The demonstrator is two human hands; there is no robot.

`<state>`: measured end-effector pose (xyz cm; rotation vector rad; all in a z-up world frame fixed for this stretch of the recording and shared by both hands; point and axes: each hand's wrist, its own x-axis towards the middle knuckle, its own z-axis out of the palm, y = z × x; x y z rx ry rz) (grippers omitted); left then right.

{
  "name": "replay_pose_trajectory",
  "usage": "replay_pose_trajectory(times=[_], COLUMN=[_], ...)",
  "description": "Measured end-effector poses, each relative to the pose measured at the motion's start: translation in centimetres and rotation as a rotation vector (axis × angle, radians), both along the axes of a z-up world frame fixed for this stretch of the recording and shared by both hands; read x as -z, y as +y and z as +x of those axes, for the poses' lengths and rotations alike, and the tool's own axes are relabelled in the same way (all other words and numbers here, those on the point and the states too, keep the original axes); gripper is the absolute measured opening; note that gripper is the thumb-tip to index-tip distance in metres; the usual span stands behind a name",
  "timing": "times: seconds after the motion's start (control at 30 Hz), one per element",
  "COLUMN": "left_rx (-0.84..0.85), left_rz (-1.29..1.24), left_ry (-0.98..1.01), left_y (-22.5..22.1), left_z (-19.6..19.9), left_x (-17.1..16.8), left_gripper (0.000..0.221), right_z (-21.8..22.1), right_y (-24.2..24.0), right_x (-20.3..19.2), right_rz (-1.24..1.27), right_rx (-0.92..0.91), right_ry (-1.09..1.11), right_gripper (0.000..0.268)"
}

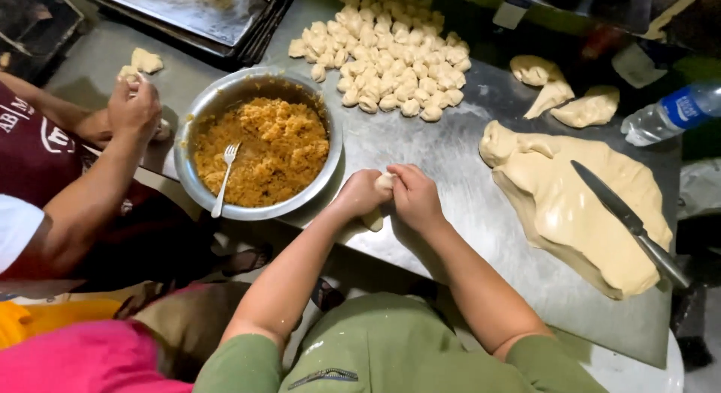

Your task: Filling and shaping dough portions into pastries on a bakery prep table

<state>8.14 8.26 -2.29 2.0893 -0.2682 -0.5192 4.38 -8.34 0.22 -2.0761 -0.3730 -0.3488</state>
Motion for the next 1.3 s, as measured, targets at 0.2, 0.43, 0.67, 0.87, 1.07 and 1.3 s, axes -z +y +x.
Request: replay_pose_trajectory(times=[0.2, 0.43, 0.67, 0.87, 1.07, 1.3], left_rx=[-0.087, -0.032, -0.252, -0.293, -0.314, -0.055], left_rz=[0.352, 0.843, 0.391, 0.106, 0.528, 0.826], left_ry=[-0.068, -0.073, 0.135, 0.01, -0.128, -0.188], left_y=[-3.8, -2.9, -5.4, -5.1, -6.1, -4.2], left_z=[-0.8, 2.0, -1.7, -3.2, -3.0, -0.1], left_x=[-1.8, -1.5, -10.2, -6.1, -0.4, -1.8], left_gripper=[0.04, 0.046, 0.076, 0.088, 0.036, 0.046], right_z=[1.4, -1.7, 6.9, 3.5, 2.9, 1.9], right_y=[0.1, -1.8, -7.0, -5.7, -4.0, -3.2], right_x=[-3.7, -6.5, -4.1, 1.1, -0.2, -2.4], right_rz=[-0.456, -0.322, -0.713, 0.024, -0.171, -0.535], right_rx=[-0.067, -0.654, -0.035, -0.455, -0.335, -0.392], right_ry=[0.372, 0.126, 0.03, 0.088, 0.249, 0.542], right_gripper=[0.062, 0.037, 0.043, 0.021, 0.038, 0.077])
